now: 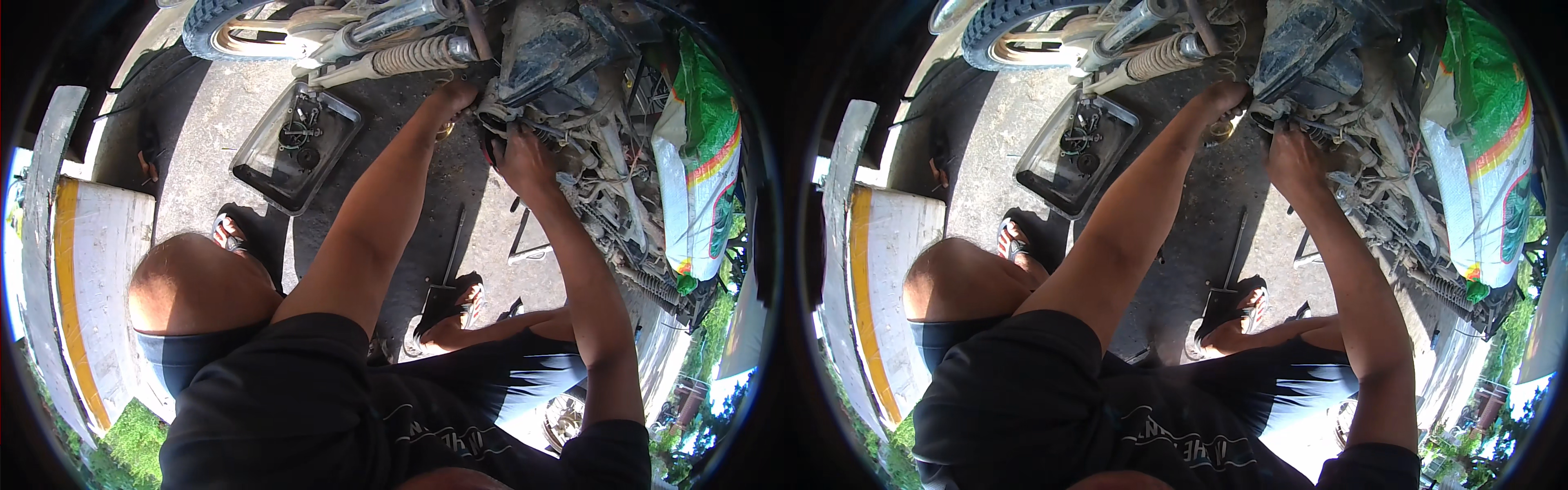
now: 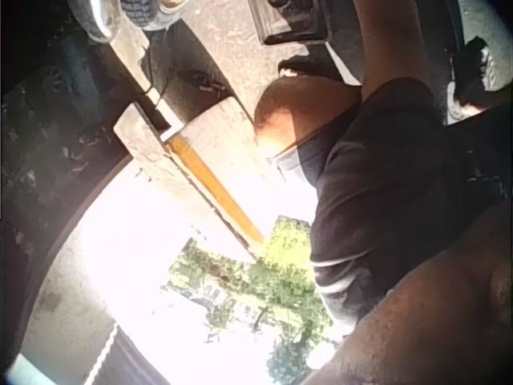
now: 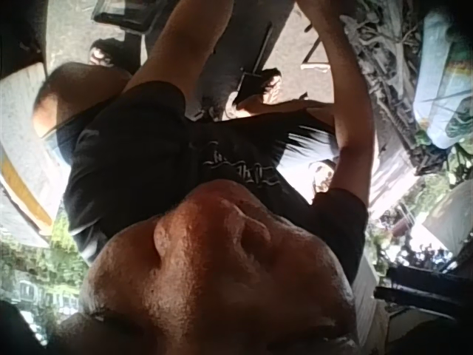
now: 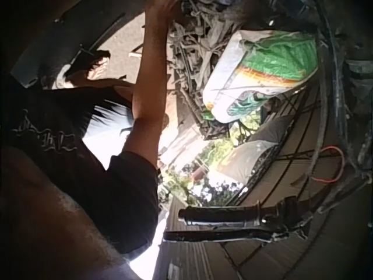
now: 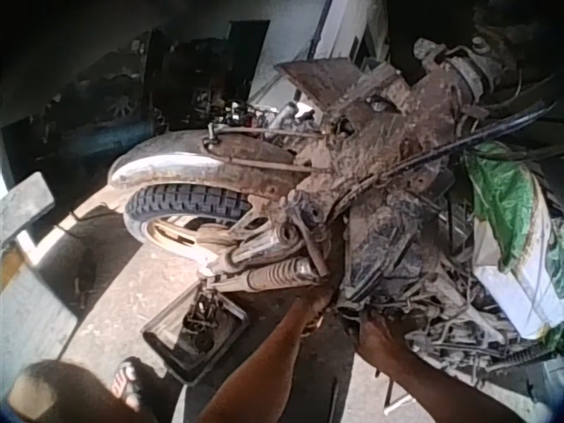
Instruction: The person is disassembling components of a motorcycle engine, specifically removing the cylinder head and related bolts.
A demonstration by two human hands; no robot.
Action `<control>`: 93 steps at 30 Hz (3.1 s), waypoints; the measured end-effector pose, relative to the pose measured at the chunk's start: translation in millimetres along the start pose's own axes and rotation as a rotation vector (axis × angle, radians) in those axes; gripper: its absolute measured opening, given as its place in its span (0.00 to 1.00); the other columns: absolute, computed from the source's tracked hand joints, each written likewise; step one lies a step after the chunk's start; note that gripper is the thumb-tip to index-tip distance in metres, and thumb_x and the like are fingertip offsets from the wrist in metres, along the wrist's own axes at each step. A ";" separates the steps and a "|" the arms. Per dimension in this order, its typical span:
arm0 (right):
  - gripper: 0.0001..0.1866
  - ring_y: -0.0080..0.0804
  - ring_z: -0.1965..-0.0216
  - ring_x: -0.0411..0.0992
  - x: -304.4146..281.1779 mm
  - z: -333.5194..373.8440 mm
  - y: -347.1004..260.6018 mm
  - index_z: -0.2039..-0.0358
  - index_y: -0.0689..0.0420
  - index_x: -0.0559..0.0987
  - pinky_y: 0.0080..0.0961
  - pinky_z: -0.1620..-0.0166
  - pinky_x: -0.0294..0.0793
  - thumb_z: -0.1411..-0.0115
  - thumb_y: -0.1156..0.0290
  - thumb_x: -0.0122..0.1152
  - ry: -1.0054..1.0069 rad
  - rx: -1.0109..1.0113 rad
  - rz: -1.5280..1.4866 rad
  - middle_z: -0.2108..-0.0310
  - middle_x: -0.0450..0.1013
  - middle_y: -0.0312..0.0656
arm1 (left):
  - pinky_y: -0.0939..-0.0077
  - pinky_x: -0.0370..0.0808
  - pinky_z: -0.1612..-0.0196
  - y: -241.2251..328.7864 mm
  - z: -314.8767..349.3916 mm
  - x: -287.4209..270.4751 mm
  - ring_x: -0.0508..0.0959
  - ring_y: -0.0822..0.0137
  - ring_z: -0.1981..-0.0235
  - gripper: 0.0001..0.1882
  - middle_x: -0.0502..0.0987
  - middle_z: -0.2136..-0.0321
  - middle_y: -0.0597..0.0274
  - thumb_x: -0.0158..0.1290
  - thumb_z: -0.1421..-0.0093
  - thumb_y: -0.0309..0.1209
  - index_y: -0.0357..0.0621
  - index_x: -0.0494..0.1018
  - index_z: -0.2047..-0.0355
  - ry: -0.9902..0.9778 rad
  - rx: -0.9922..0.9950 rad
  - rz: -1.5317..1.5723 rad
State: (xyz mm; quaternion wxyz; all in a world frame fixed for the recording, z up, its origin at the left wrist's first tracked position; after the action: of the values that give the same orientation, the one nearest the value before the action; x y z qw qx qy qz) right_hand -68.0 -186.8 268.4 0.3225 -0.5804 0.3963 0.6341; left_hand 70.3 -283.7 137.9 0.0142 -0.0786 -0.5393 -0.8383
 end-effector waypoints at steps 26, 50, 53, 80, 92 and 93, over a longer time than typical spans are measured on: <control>0.19 0.57 0.58 0.78 3.8 -1.5 -0.6 0.56 0.67 0.77 0.47 0.56 0.78 0.39 0.63 0.63 0.070 -0.116 0.013 0.61 0.76 0.62 | 0.63 0.71 0.77 -5.1 -31.8 -2.3 0.75 0.63 0.81 0.17 0.78 0.80 0.55 0.52 0.41 0.40 0.39 0.77 0.77 0.193 0.350 -0.293; 0.18 0.60 0.60 0.77 3.5 -2.6 -2.3 0.58 0.68 0.77 0.49 0.56 0.78 0.37 0.63 0.61 0.027 -0.079 -0.034 0.62 0.75 0.62 | 0.57 0.77 0.50 -74.5 -8.6 -114.5 0.82 0.46 0.53 0.25 0.81 0.58 0.38 0.56 0.45 0.45 0.34 0.81 0.58 0.613 0.166 -0.496; 0.18 0.59 0.60 0.77 1.6 -2.3 -1.5 0.58 0.67 0.77 0.49 0.56 0.78 0.37 0.63 0.61 0.050 -0.077 -0.031 0.62 0.76 0.62 | 0.57 0.73 0.39 -102.0 21.1 -163.7 0.77 0.49 0.43 0.32 0.79 0.50 0.39 0.61 0.47 0.51 0.40 0.79 0.50 0.703 -0.082 -0.542; 0.18 0.60 0.65 0.78 11.5 -5.3 1.7 0.61 0.68 0.79 0.49 0.60 0.78 0.41 0.64 0.65 0.120 -0.151 -0.015 0.67 0.76 0.62 | 0.50 0.77 0.50 19.7 47.6 15.3 0.79 0.40 0.56 0.16 0.80 0.63 0.42 0.48 0.35 0.38 0.38 0.78 0.65 0.374 0.820 -0.712; 0.17 0.59 0.63 0.79 10.7 -3.5 5.7 0.60 0.66 0.78 0.49 0.60 0.79 0.41 0.64 0.65 0.062 -0.119 -0.036 0.67 0.77 0.62 | 0.48 0.76 0.48 34.7 53.1 10.6 0.78 0.36 0.54 0.20 0.80 0.60 0.36 0.47 0.40 0.38 0.34 0.81 0.64 0.357 0.645 -0.704; 0.17 0.59 0.63 0.79 10.9 -3.5 6.0 0.60 0.66 0.78 0.49 0.60 0.79 0.41 0.64 0.65 0.065 -0.125 -0.039 0.67 0.77 0.62 | 0.48 0.76 0.48 35.4 51.3 10.1 0.78 0.36 0.54 0.20 0.80 0.60 0.36 0.47 0.40 0.38 0.34 0.81 0.64 0.355 0.647 -0.704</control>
State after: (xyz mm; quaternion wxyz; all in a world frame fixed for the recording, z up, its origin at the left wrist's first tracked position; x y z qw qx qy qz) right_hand -72.9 -193.4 258.3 0.2848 -0.6274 0.3548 0.6319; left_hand 70.1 -251.3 192.2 -0.1540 0.2599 -0.7544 -0.5828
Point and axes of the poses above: each hand's wrist, its own z-axis away from the middle knuckle, its own x-axis out of the palm, y = z × x, the point moved 5 cm from there along -z, towards the middle knuckle
